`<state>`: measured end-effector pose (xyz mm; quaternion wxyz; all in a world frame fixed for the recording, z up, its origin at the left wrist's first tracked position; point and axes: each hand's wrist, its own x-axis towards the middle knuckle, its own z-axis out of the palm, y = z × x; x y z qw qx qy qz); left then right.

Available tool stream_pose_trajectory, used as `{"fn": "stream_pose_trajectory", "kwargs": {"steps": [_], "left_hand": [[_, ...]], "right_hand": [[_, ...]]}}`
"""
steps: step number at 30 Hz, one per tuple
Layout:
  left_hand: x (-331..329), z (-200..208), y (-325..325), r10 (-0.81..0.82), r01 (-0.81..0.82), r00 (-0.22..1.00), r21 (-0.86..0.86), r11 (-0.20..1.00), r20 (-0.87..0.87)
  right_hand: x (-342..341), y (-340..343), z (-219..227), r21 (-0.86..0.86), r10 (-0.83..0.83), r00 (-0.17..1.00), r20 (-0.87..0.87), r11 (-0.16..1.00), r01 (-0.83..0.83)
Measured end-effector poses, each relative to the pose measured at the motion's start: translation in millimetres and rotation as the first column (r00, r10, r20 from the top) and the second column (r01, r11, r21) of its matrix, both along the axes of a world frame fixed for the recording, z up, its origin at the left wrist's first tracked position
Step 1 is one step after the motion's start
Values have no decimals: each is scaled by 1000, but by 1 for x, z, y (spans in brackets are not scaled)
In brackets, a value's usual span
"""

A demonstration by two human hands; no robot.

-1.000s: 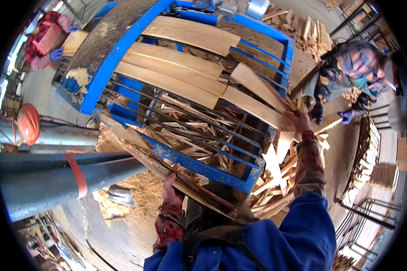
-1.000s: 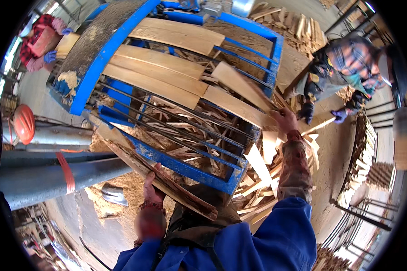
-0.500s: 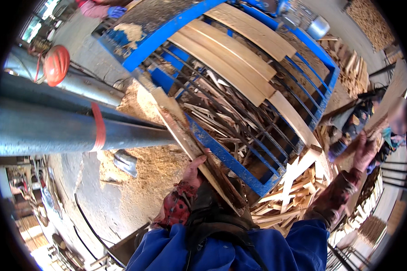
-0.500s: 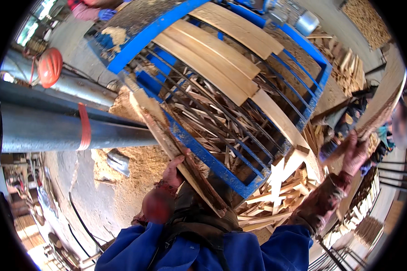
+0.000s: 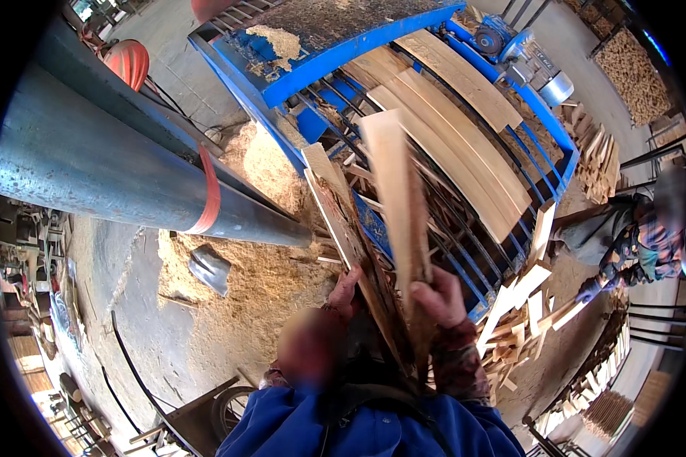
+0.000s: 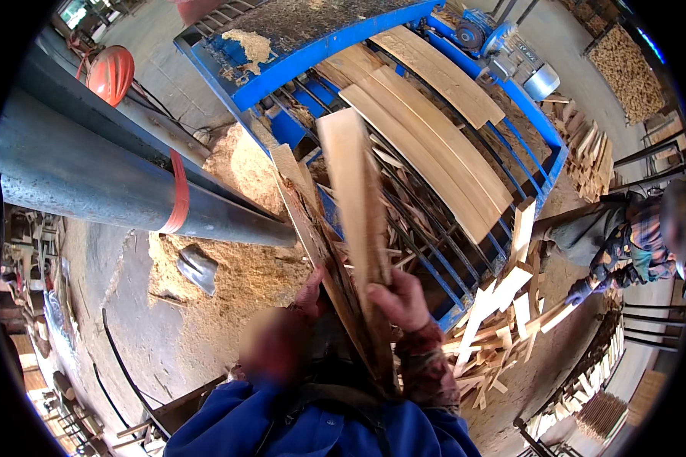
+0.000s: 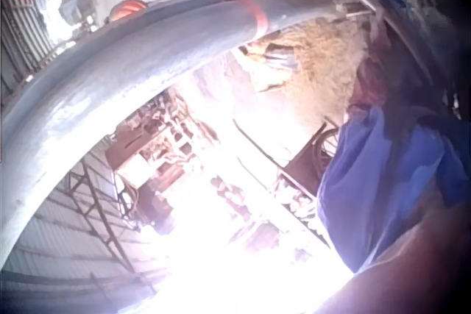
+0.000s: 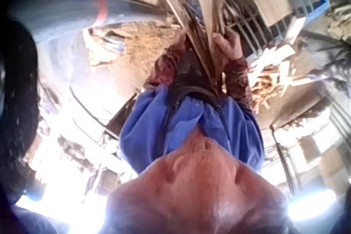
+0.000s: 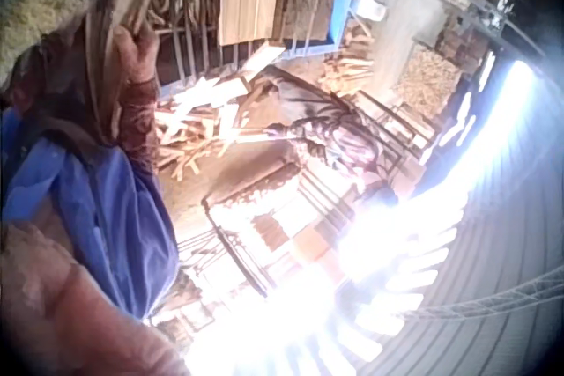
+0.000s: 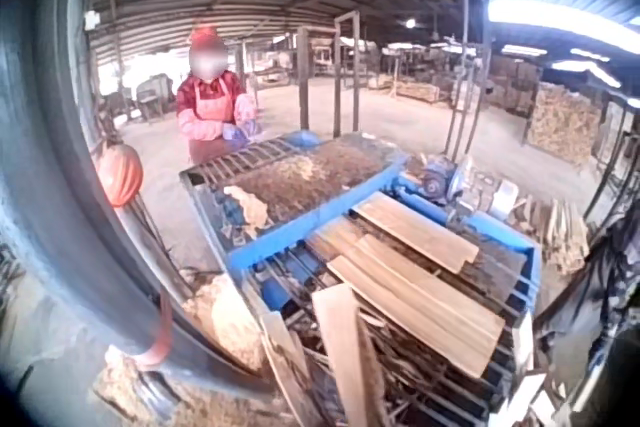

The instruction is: The person collects thin wooden planks and offcuts from a pile on the floor and from a blue metal rack. They gather the pieces into bundles and place them into a black wheelbarrow. The task involves repetitive picking, bundling, and transferring of wood scraps in a workshop environment.

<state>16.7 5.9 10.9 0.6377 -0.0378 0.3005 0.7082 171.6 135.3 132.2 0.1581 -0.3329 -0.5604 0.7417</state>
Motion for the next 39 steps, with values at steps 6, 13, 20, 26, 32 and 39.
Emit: {"fn": "stream_pose_trajectory", "kwargs": {"steps": [6,13,20,26,32,39], "left_hand": [[-9,-18,-11,-25,11,993,119,993,115],[-27,-10,-28,-64,61,998,123,991,16],[-34,22,-31,-56,57,998,-45,997,30],[-15,15,-24,95,-98,995,-85,992,-39],[-3,6,-14,53,-61,997,-185,981,-47],[10,28,-7,-13,-30,994,-392,920,-106]], "right_hand": [[-50,-29,-38,702,29,992,122,704,-107],[-65,-75,-53,706,-131,975,179,707,-34],[-17,-107,-45,432,-22,989,143,901,-42],[-1,-131,-60,591,-106,907,407,788,-173],[12,-111,-63,528,-38,897,440,819,-225],[36,-83,-73,507,83,958,276,834,-219]]}}
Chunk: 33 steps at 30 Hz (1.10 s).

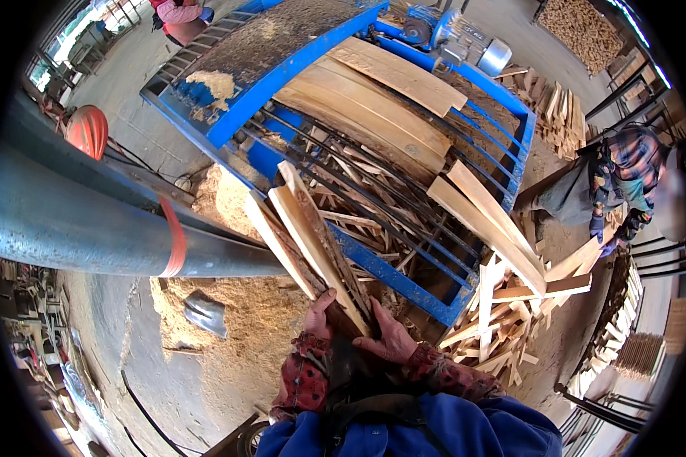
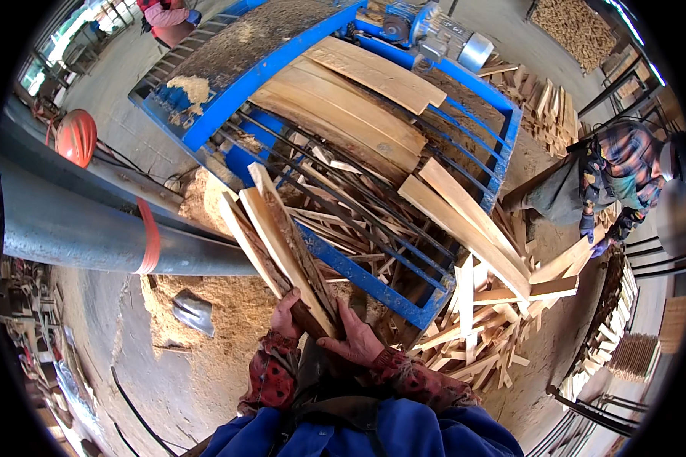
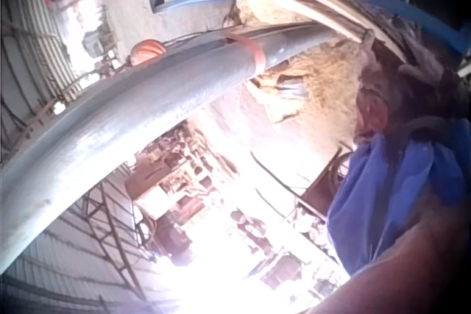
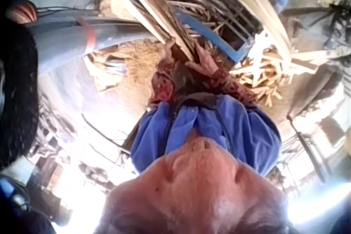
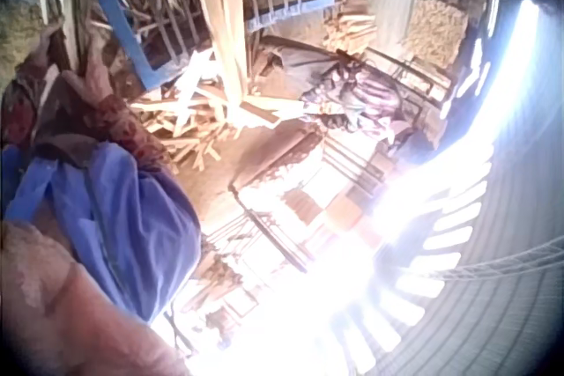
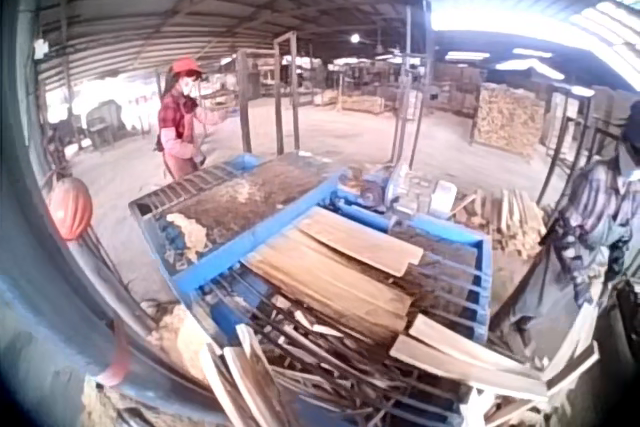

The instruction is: The person collects thin wooden planks and offcuts from a pile on the floor and from a blue metal rack. They gather the pieces into bundles and place them into a black wheelbarrow. The task involves repetitive picking, bundling, and transferring of wood scraps in a workshop environment.

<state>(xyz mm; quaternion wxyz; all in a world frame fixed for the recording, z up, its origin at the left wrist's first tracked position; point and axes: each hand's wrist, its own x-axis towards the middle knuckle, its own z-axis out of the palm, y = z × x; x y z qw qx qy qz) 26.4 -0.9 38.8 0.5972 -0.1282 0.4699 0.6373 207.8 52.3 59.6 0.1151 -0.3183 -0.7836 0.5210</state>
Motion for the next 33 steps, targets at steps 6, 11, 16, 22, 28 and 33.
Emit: {"fn": "stream_pose_trajectory", "kwargs": {"steps": [6,11,16,22,28,33], "left_hand": [[11,2,1,36,-58,995,239,969,94],[8,-38,-1,12,-23,999,323,946,36],[13,-31,2,36,-68,994,341,937,100],[15,-29,9,42,-93,988,353,931,150],[13,-34,14,45,-75,994,319,945,100],[11,-19,23,28,-65,992,308,949,124]], "right_hand": [[11,33,28,-47,162,980,112,986,-158],[14,122,44,189,61,982,-180,982,-26],[-6,290,49,599,-277,937,-214,720,350],[-27,430,5,752,-453,884,112,621,223],[-49,475,-31,529,-401,852,338,829,180],[-64,502,-46,433,-394,849,353,873,225]]}}
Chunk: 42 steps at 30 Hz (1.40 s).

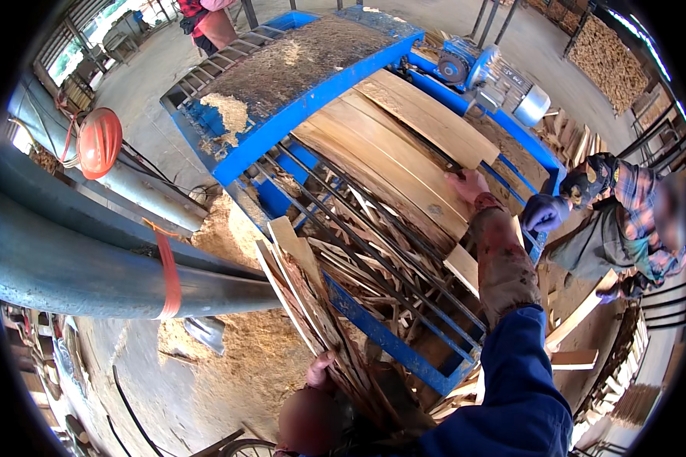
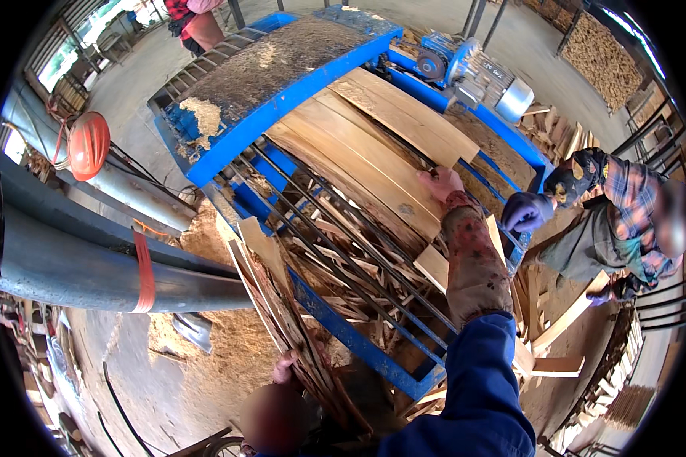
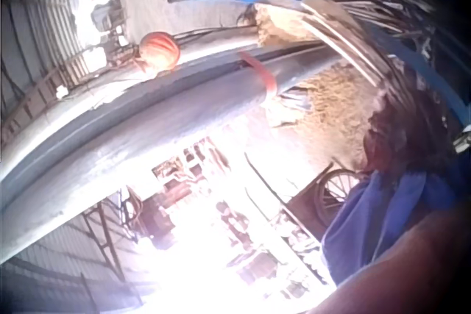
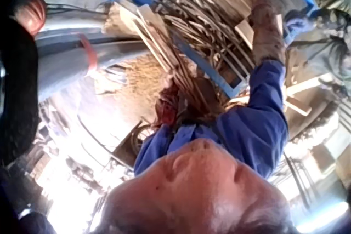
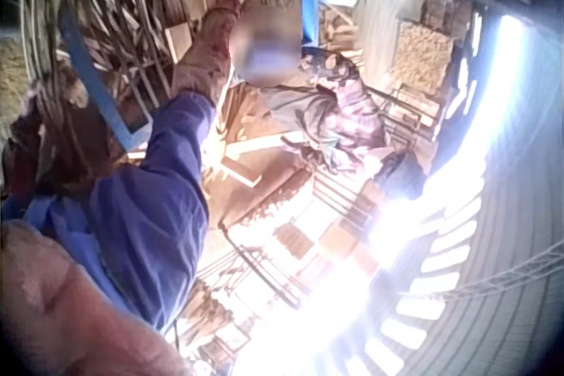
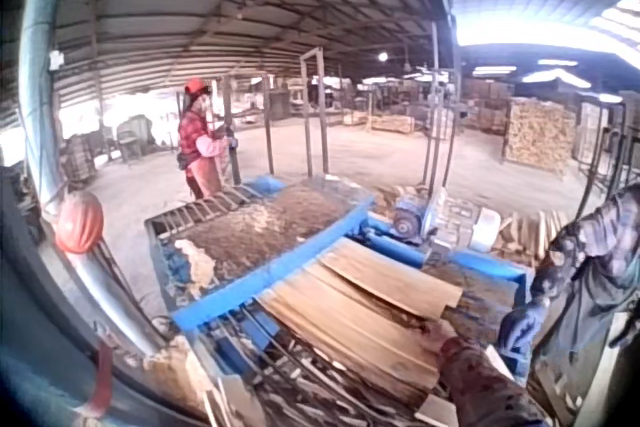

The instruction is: The person collects thin wooden planks and offcuts from a pile on the floor and from a blue metal rack. They gather the pieces into bundles and place them into a black wheelbarrow. The task involves repetitive picking, bundling, and transferring of wood scraps in a workshop environment.

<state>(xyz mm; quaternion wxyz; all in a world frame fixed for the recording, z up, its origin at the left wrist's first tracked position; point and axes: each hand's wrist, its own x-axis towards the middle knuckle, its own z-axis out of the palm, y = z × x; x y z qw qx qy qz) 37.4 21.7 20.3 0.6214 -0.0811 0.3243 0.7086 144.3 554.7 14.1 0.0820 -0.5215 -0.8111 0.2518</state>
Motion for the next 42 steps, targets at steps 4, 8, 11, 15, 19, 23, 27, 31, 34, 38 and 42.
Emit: {"fn": "stream_pose_trajectory", "kwargs": {"steps": [4,8,11,15,19,23,27,31,34,38,42], "left_hand": [[0,-13,-4,-2,2,1000,28,1000,13],[-6,-48,-12,3,-4,1000,40,999,30],[-3,-6,4,4,-11,996,70,997,90],[-1,-27,1,13,-13,1000,-30,999,21],[-2,-16,1,44,-43,999,-100,994,6],[-5,-57,-16,-54,56,998,-165,985,21],[6,-31,19,87,-86,996,-113,990,2],[13,-19,15,192,-195,981,-104,975,-39],[24,-31,11,252,-260,964,98,961,88],[14,-16,10,142,-135,986,84,987,-88],[7,-20,-1,155,-149,977,51,988,-149]], "right_hand": [[5,4,23,221,-18,999,39,975,9],[21,-19,71,251,1,996,93,968,-24],[46,-33,93,374,4,989,149,926,-60],[86,-73,131,490,-1,989,150,869,-73],[115,-138,150,501,17,997,81,864,-56],[132,-230,136,253,72,994,-88,966,-48],[131,-332,112,-132,-63,953,-298,991,24],[106,-411,105,-278,-37,923,-382,957,-76],[95,-444,101,-174,174,923,-343,954,-245],[86,-463,113,-149,289,890,-352,922,-358],[84,-461,117,-158,389,863,-322,877,-454]]}}
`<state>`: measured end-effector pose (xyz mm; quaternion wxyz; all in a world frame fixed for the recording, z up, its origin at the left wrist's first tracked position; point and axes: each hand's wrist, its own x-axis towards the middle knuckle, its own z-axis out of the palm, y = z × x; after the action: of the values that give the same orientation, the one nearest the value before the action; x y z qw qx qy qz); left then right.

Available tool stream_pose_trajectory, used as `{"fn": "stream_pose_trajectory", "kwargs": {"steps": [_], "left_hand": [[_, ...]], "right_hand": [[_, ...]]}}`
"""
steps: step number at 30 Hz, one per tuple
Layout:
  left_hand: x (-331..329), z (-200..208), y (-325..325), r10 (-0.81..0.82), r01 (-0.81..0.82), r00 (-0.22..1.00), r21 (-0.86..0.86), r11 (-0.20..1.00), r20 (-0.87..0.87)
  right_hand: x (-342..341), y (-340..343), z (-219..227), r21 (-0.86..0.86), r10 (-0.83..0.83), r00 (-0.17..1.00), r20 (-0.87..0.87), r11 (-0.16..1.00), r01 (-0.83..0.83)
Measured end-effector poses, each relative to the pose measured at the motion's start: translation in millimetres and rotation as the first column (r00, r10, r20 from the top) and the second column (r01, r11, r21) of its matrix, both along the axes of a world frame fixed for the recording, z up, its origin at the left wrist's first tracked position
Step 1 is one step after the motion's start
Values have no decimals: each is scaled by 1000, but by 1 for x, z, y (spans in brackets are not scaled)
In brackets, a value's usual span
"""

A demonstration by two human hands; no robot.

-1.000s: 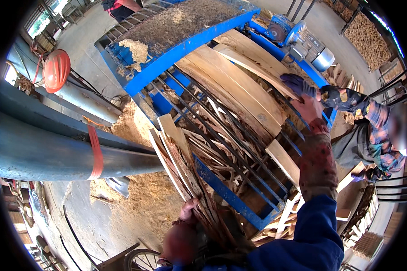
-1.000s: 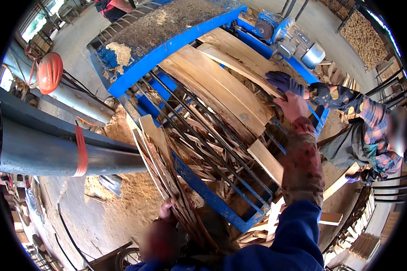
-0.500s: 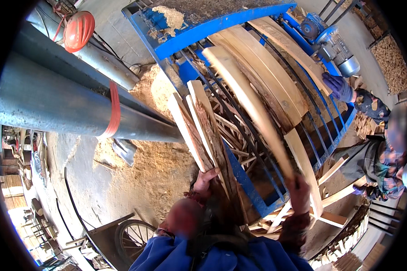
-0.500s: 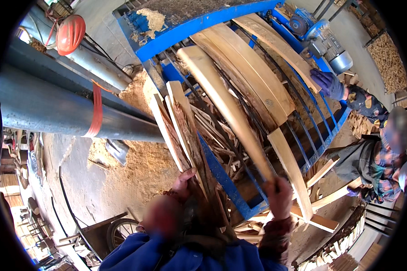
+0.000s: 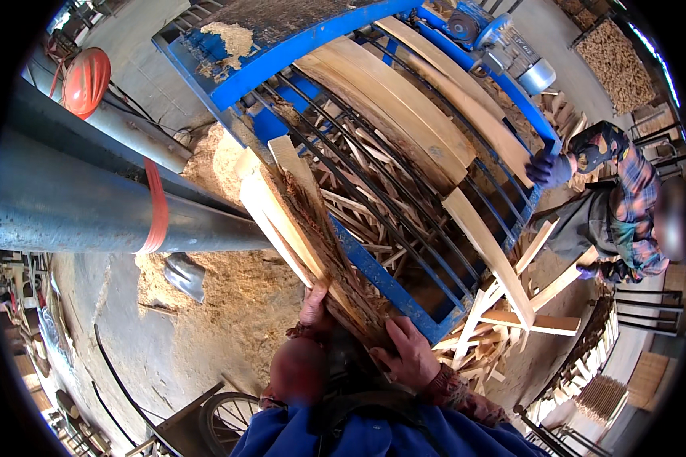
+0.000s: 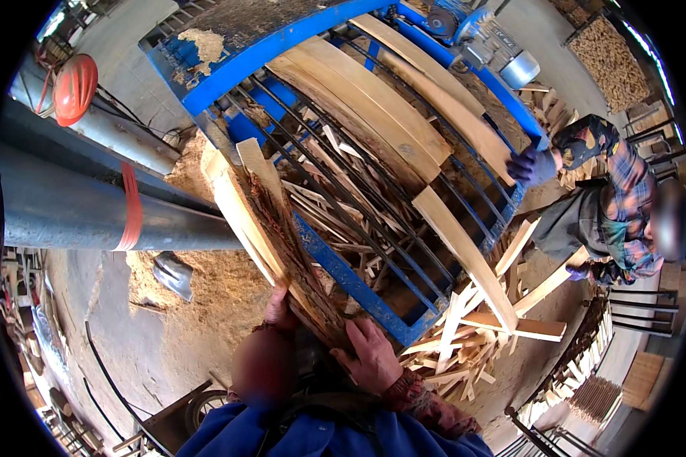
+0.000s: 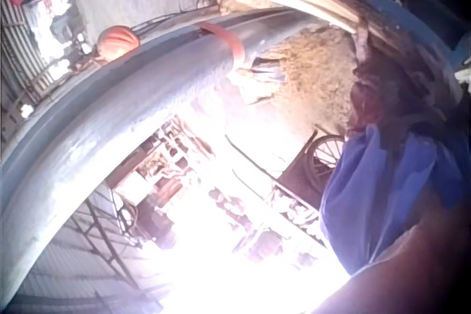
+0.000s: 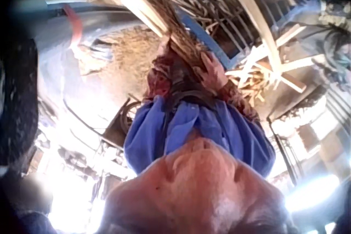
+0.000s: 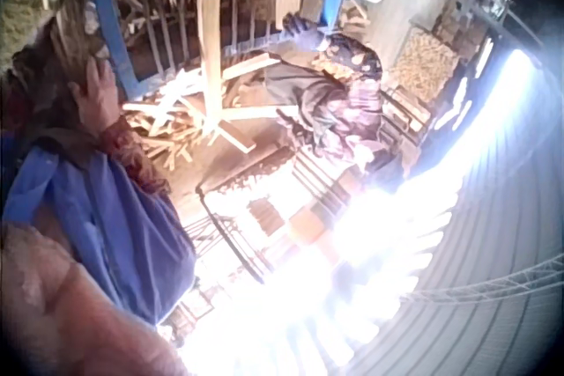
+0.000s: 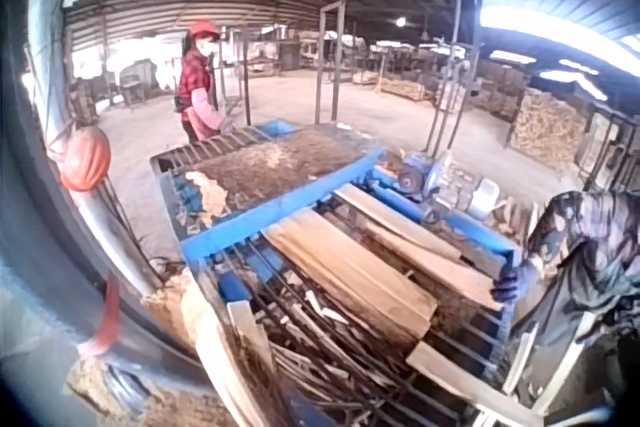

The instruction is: The person collects thin wooden planks and offcuts from a pile on the floor and from a blue metal rack. They gather the pieces into bundles and place them into a black wheelbarrow. The task involves repetitive picking, bundling, and transferring of wood scraps in a workshop environment.

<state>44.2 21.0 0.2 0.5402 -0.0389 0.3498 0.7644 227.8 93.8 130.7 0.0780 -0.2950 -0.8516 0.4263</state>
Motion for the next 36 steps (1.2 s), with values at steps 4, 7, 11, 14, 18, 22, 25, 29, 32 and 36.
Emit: {"fn": "stream_pose_trajectory", "kwargs": {"steps": [4,7,11,14,18,22,25,29,32,36], "left_hand": [[-9,8,3,-36,36,999,-57,998,5],[-12,6,0,-49,48,999,-95,994,-11],[-15,-5,-9,-53,48,998,-125,991,-39],[-14,1,-6,-46,41,998,-139,989,-35],[-16,2,-3,-70,66,997,-148,987,-27],[-18,-3,-9,-28,25,999,-166,986,-18],[-20,2,-9,-39,38,999,-149,988,-4],[-24,10,-8,-52,47,998,-119,992,-40],[-23,9,-8,-29,24,999,-129,991,-37],[-23,6,-11,-16,13,1000,-120,993,-21]], "right_hand": [[0,6,-8,31,133,988,82,990,-135],[-3,17,-11,40,258,959,118,964,-264],[-20,71,-20,94,268,963,-28,960,-264],[-41,156,-19,412,-4,996,-93,910,42],[-55,264,-38,635,-134,991,23,767,89],[-76,293,-66,675,-69,972,223,731,-103],[-78,297,-73,684,-80,948,308,711,-163],[-74,301,-70,659,-57,889,455,693,-293],[-76,300,-69,675,-56,882,468,666,-316],[-83,296,-63,716,-37,900,435,620,-320]]}}
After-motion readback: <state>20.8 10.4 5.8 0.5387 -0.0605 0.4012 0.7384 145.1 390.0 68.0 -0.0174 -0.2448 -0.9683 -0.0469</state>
